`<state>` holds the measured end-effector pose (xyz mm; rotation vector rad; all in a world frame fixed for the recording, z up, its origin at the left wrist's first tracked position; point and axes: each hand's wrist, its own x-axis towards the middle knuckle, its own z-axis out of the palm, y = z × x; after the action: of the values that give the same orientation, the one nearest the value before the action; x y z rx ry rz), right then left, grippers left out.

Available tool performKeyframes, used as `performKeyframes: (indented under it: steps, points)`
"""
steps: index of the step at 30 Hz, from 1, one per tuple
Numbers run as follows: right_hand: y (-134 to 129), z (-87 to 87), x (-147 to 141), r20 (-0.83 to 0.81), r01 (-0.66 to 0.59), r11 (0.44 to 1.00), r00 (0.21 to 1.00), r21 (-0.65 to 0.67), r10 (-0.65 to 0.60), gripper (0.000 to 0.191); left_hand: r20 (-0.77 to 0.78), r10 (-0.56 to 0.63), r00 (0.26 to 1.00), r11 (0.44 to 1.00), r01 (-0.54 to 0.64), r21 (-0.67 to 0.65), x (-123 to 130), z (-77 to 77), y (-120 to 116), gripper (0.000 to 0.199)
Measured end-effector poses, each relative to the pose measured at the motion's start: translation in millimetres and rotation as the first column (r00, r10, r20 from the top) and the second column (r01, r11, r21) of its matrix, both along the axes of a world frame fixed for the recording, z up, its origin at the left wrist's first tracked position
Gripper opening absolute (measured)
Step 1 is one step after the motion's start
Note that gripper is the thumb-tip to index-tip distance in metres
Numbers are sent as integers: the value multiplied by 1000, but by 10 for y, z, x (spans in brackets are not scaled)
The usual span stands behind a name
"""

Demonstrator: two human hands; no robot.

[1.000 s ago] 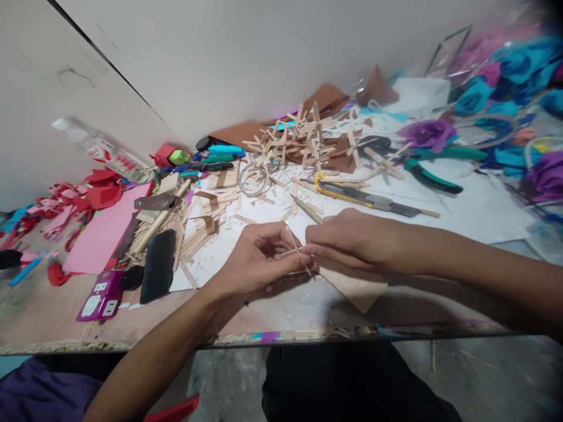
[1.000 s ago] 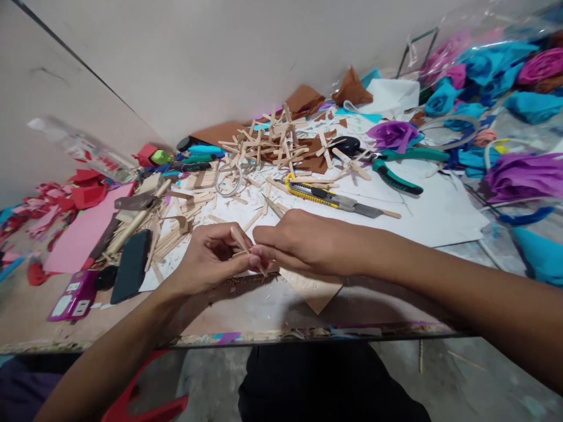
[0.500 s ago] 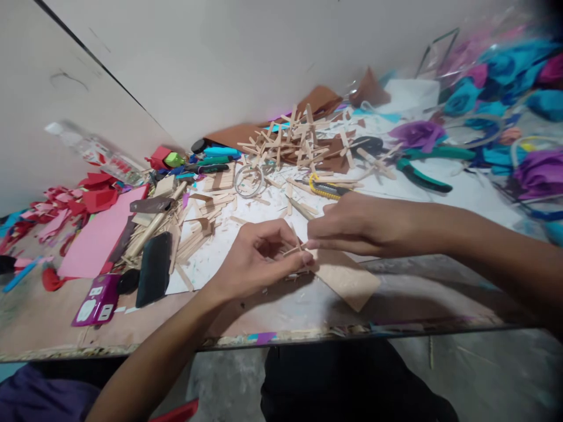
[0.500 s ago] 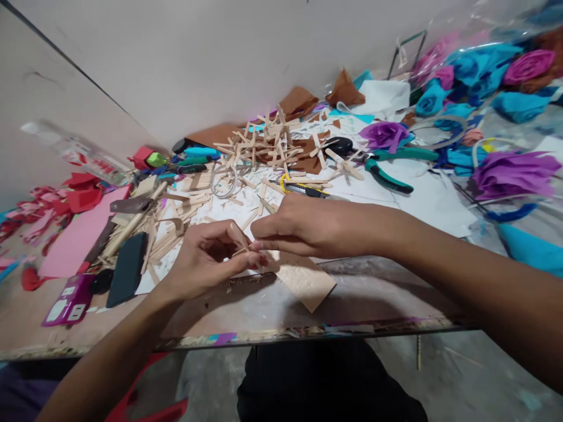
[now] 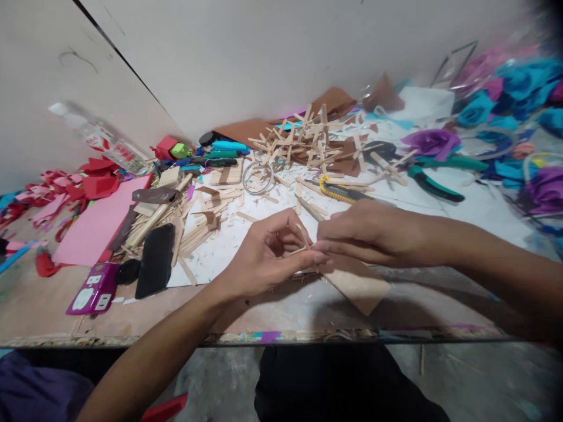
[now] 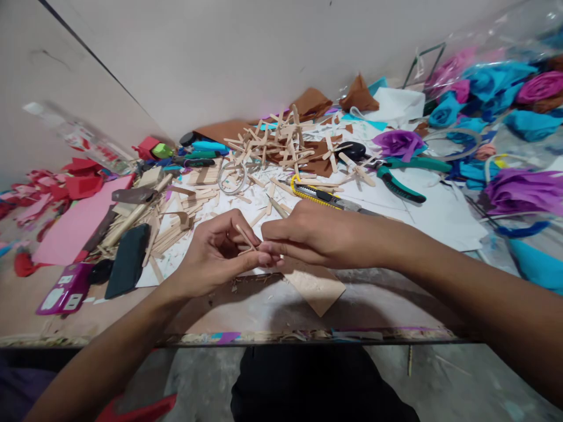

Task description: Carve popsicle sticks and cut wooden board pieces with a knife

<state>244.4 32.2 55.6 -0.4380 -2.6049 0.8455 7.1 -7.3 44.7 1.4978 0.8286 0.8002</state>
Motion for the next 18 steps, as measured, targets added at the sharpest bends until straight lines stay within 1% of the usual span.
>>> performKeyframes:
  steps: [7, 10, 15, 18]
  points:
    - [115, 25, 83, -25, -9, 1000, 1000, 14, 10, 33, -4, 18, 1000, 997, -19, -70, 38, 27, 25, 32]
    - [168, 60, 85, -40, -23, 999, 999, -32, 22, 35, 19, 10, 1000, 995, -8, -97, 56, 13, 64, 33]
    - [205, 89, 7, -89, -41, 995, 996, -94, 33, 37, 53, -8, 999, 991, 15, -134, 115, 0, 102, 31]
    - [247, 61, 95, -70, -33, 992, 997, -120, 25, 38, 47, -41, 998, 987, 47, -154, 58, 21, 139, 32]
